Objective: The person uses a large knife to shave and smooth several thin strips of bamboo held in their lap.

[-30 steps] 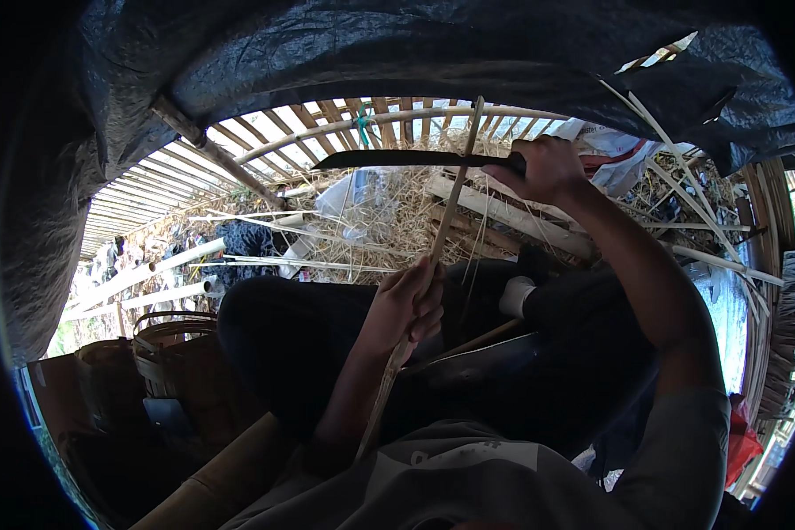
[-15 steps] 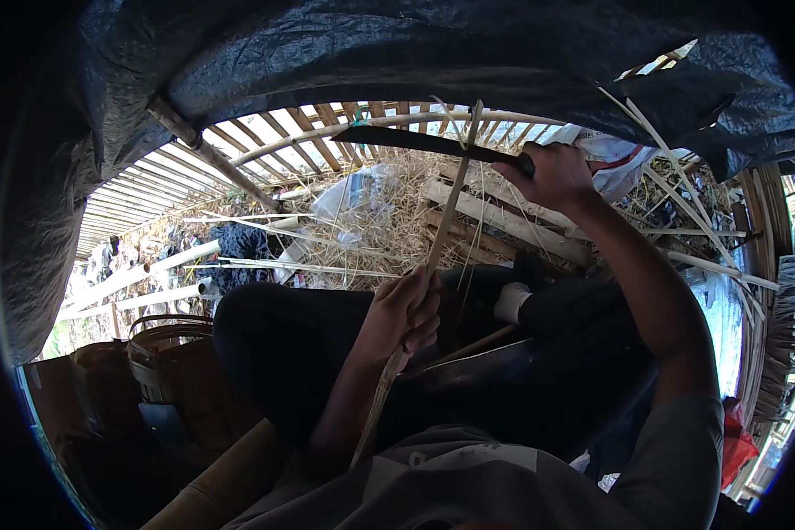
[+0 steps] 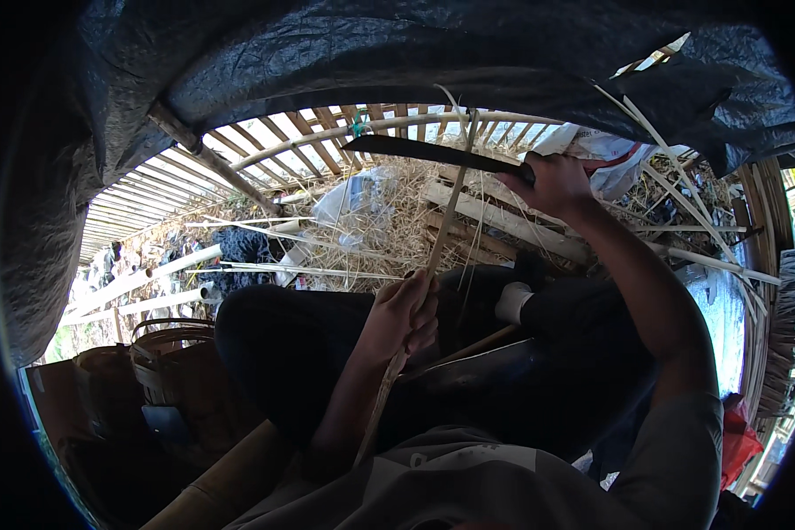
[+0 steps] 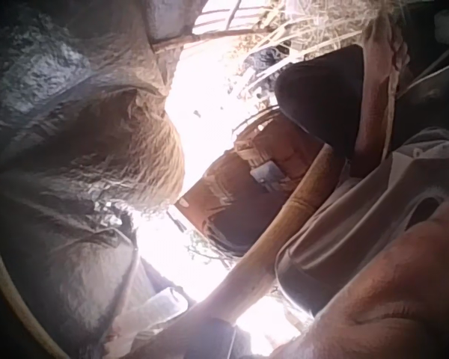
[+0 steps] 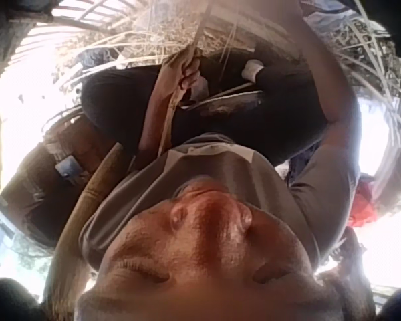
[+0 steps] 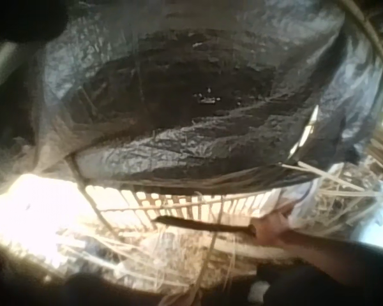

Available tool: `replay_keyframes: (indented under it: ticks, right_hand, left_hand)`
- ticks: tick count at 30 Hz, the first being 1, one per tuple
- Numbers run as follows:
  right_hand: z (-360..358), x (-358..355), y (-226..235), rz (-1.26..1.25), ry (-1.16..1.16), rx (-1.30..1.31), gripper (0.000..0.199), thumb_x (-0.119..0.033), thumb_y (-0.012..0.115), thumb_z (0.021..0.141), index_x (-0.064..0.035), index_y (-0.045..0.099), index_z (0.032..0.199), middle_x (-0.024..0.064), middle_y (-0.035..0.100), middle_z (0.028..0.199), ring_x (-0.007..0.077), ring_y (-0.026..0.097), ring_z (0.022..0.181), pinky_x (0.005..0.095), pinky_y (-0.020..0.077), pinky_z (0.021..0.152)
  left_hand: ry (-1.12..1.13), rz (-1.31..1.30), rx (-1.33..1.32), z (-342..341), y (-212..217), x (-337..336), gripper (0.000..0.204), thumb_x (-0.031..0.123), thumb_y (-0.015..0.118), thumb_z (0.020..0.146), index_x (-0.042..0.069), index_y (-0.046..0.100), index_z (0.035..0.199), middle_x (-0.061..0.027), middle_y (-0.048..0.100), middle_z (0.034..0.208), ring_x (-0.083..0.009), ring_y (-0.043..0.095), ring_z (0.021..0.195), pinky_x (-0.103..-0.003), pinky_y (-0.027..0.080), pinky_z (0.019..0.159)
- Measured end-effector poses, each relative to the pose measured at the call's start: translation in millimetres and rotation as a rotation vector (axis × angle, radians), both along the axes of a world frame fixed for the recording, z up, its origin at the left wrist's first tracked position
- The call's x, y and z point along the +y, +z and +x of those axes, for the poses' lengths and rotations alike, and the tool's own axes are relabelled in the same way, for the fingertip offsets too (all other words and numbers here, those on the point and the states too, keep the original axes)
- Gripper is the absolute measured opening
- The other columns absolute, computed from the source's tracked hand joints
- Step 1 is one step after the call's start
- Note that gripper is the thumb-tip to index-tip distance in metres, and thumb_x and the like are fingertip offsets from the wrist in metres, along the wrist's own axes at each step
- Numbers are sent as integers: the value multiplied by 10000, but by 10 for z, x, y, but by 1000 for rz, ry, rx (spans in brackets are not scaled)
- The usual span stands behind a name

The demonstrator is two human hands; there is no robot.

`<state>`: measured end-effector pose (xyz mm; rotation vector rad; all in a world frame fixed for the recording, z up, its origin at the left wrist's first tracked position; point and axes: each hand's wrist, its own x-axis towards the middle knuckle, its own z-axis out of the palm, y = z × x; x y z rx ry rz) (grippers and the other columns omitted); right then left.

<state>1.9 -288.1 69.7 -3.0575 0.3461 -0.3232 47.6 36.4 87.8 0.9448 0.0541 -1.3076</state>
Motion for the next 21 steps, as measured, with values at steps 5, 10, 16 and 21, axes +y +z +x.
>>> replay_keyframes:
  ticks: [5,10,16,21]
  right_hand:
    - [-52,-299,-33,-42,-50,-4,523,-561,655,866,-39,689,834,129,693,718,354,700,711,461,563,660]
    - [-60,-551,79,1,-353,-12,507,-541,659,876,-42,691,791,117,686,699,336,695,663,448,557,615]
    - [-49,-134,27,9,-26,-65,493,-543,660,871,-60,673,773,108,671,678,328,690,681,453,546,642]
    - [-13,-131,65,139,-256,91,516,-552,641,884,-46,679,797,128,681,712,352,696,731,471,554,687]
  left_hand:
    - [-36,-7,-12,-35,85,-33,312,345,390,1068,66,506,991,41,370,558,-62,327,352,-224,260,348]
    - [-36,-8,3,-59,123,-47,314,347,397,1065,65,509,985,38,367,559,-62,318,353,-225,250,345]
    - [24,2,1,10,58,-1,327,352,407,1062,55,514,980,30,374,559,-66,326,355,-230,256,348]
    - [8,36,-29,-26,25,-45,334,345,409,1064,41,520,979,29,384,561,-71,326,347,-234,270,342]
